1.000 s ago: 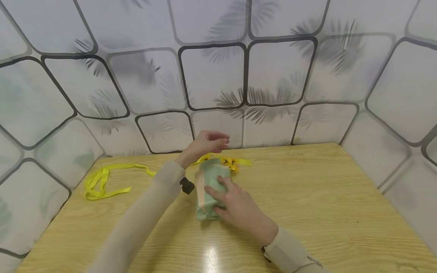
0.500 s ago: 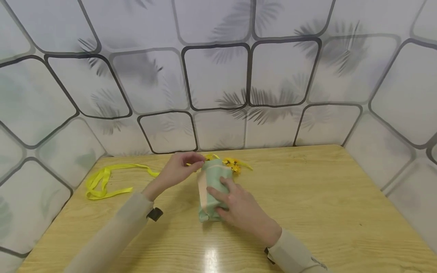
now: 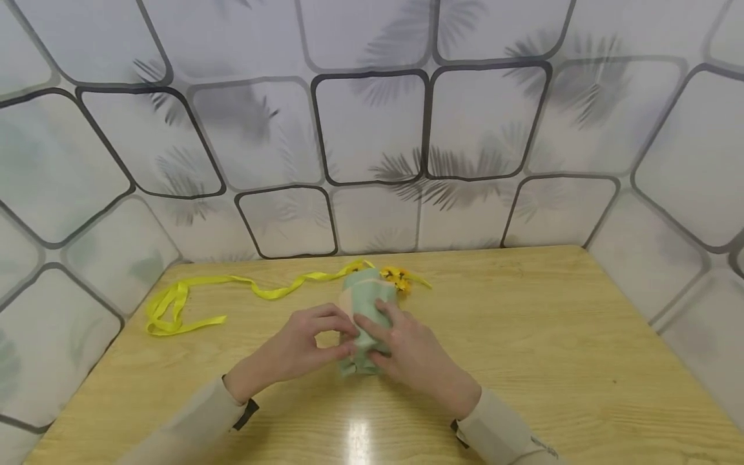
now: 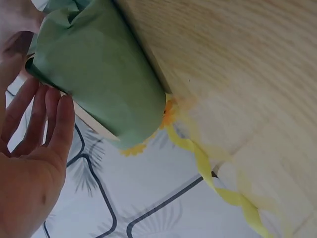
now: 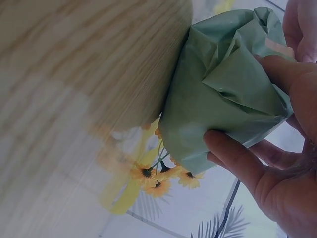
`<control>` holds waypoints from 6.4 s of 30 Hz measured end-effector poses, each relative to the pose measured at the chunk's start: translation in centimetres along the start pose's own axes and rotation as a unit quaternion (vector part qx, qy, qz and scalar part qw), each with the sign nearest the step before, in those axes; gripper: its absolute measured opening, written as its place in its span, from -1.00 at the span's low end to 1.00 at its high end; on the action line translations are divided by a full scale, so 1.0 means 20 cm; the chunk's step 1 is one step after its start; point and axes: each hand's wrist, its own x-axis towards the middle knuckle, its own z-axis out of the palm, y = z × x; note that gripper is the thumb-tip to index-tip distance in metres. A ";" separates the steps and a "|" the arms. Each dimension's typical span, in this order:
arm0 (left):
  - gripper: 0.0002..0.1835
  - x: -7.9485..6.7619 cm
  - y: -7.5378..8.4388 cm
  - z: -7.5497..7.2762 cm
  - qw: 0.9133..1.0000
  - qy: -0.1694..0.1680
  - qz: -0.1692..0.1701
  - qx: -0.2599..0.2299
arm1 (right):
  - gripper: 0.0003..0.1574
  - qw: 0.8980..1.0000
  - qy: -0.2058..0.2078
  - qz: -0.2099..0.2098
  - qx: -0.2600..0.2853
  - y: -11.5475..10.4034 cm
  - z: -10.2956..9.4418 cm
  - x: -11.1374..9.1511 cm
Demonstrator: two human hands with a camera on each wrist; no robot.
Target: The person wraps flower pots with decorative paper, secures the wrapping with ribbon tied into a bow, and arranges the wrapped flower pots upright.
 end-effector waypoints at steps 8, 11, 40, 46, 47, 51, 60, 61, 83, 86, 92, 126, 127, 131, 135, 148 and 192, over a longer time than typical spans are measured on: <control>-0.81 0.01 0.04 0.04 0.989 0.019 0.042 0.138 | -0.12 0.999 -0.022 -0.001 0.027 0.00 -0.03 0.01; -0.80 0.03 0.06 0.04 0.985 0.014 0.040 0.165 | -0.11 0.995 -0.059 0.001 0.075 0.03 -0.07 0.01; -0.62 0.12 0.13 0.05 0.961 -0.053 -0.017 0.270 | -0.55 0.953 -0.061 0.275 0.111 0.72 0.11 0.21; -0.62 0.13 0.14 0.06 0.960 -0.059 -0.016 0.274 | -0.69 0.940 -0.034 0.321 0.109 0.77 0.06 0.22; -0.63 0.13 0.14 0.06 0.960 -0.058 -0.016 0.274 | -0.68 0.933 -0.027 0.338 0.117 0.78 0.04 0.21; -0.64 0.13 0.14 0.05 0.960 -0.056 -0.015 0.273 | -0.64 0.906 -0.003 0.393 0.156 0.85 -0.03 0.17; -0.69 0.12 0.14 0.05 0.962 -0.055 -0.020 0.268 | -0.63 0.887 0.017 0.431 0.165 0.99 -0.16 0.00; -0.69 0.12 0.14 0.05 0.962 -0.055 -0.019 0.268 | -0.62 0.886 0.018 0.433 0.166 1.00 -0.17 -0.03; -0.52 0.13 0.14 0.05 0.959 -0.059 -0.028 0.274 | -0.39 0.861 -0.010 0.467 0.200 1.13 -0.34 -0.29; -0.42 0.12 0.14 0.05 0.960 -0.061 -0.030 0.273 | -0.41 0.881 -0.028 0.446 0.154 1.10 -0.30 -0.24; -0.46 0.12 0.14 0.05 0.961 -0.057 -0.032 0.269 | -0.49 0.933 -0.050 0.338 0.116 0.97 -0.18 -0.05; -0.75 0.13 0.15 0.05 0.964 -0.068 -0.053 0.253 | -0.47 0.949 -0.220 0.224 0.013 0.88 -0.02 0.11; -0.74 0.13 0.15 0.05 0.964 -0.068 -0.052 0.254 | -0.48 0.946 -0.225 0.232 0.011 0.89 -0.03 0.09; -0.72 0.13 0.14 0.06 0.962 -0.066 -0.048 0.261 | -0.46 0.937 -0.242 0.252 0.016 0.95 -0.11 0.02; -0.75 0.13 0.14 0.06 0.960 -0.064 -0.046 0.270 | -0.43 0.932 -0.251 0.262 0.014 1.00 -0.18 -0.04; -0.69 0.13 0.14 0.05 0.965 -0.060 -0.060 0.247 | -0.32 0.909 -0.278 0.309 0.011 1.06 -0.29 -0.16; -0.13 0.04 -0.12 0.05 0.785 -0.011 -0.491 -0.378 | -0.52 0.956 -0.023 0.109 0.270 0.09 0.01 0.00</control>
